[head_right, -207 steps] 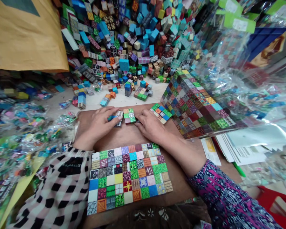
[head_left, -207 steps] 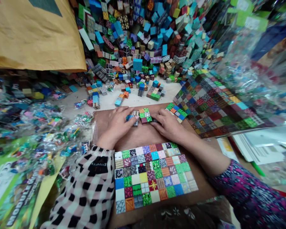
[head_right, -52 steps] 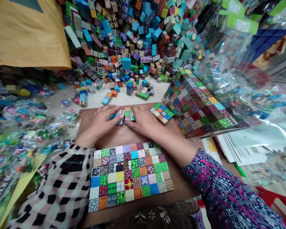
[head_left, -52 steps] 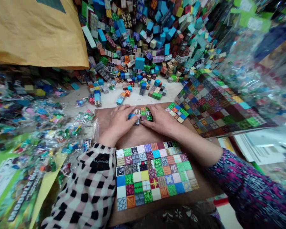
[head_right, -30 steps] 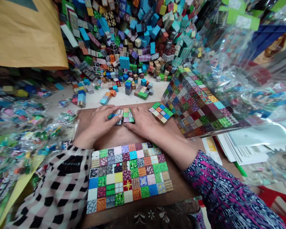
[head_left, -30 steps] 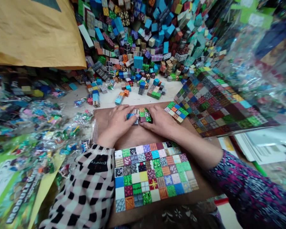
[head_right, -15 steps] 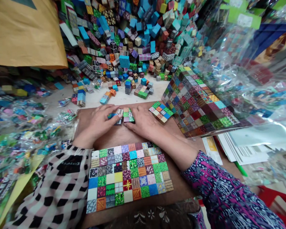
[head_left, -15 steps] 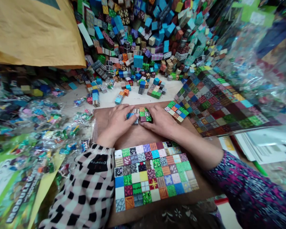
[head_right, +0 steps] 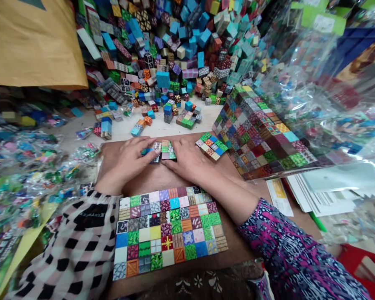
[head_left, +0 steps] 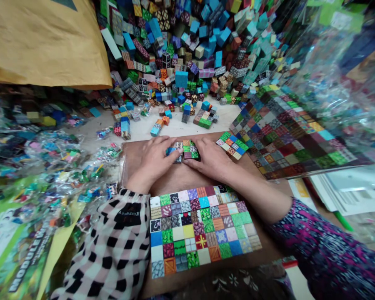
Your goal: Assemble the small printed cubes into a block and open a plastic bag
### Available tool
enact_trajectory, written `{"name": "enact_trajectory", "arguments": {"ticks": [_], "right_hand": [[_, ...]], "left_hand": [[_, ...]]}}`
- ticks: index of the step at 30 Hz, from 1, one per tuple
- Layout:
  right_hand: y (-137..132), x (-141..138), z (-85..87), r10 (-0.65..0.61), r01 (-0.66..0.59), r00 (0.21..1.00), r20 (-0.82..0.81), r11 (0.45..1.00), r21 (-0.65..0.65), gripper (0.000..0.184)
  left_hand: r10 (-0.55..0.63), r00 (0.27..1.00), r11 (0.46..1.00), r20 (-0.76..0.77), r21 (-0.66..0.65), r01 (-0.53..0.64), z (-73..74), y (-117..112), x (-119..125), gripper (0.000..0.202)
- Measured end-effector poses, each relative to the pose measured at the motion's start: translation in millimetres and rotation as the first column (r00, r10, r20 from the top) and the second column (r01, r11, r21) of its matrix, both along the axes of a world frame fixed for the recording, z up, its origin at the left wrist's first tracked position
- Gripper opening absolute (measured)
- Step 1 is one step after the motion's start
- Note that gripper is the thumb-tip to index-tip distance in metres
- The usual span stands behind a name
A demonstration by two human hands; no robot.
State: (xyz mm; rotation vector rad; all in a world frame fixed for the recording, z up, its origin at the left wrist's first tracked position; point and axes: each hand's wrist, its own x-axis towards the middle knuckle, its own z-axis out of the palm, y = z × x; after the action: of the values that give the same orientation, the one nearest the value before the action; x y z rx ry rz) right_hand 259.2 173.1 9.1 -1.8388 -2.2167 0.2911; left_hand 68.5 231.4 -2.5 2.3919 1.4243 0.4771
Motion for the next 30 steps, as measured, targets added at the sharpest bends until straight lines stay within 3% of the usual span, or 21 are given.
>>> {"name": "enact_trajectory", "arguments": {"ticks": [13,30], "right_hand": [[-0.8,-2.1,0.8,-0.029,0.03,0.999,0.033,0.999,-0.026,0.045],[-1.9,-3.4,-4.5,-0.046,0.046,0.998,0.048,0.999,0.013,0.044]], "left_hand": [[-0.007,1.0,1.0,0.001,-0.012,0.007,4.5,-2.1,0.6,0.04],[-0.033,0.999,0.999,0.014,0.005,0.033,-1.0,0.4,-2.0,0.042]]}}
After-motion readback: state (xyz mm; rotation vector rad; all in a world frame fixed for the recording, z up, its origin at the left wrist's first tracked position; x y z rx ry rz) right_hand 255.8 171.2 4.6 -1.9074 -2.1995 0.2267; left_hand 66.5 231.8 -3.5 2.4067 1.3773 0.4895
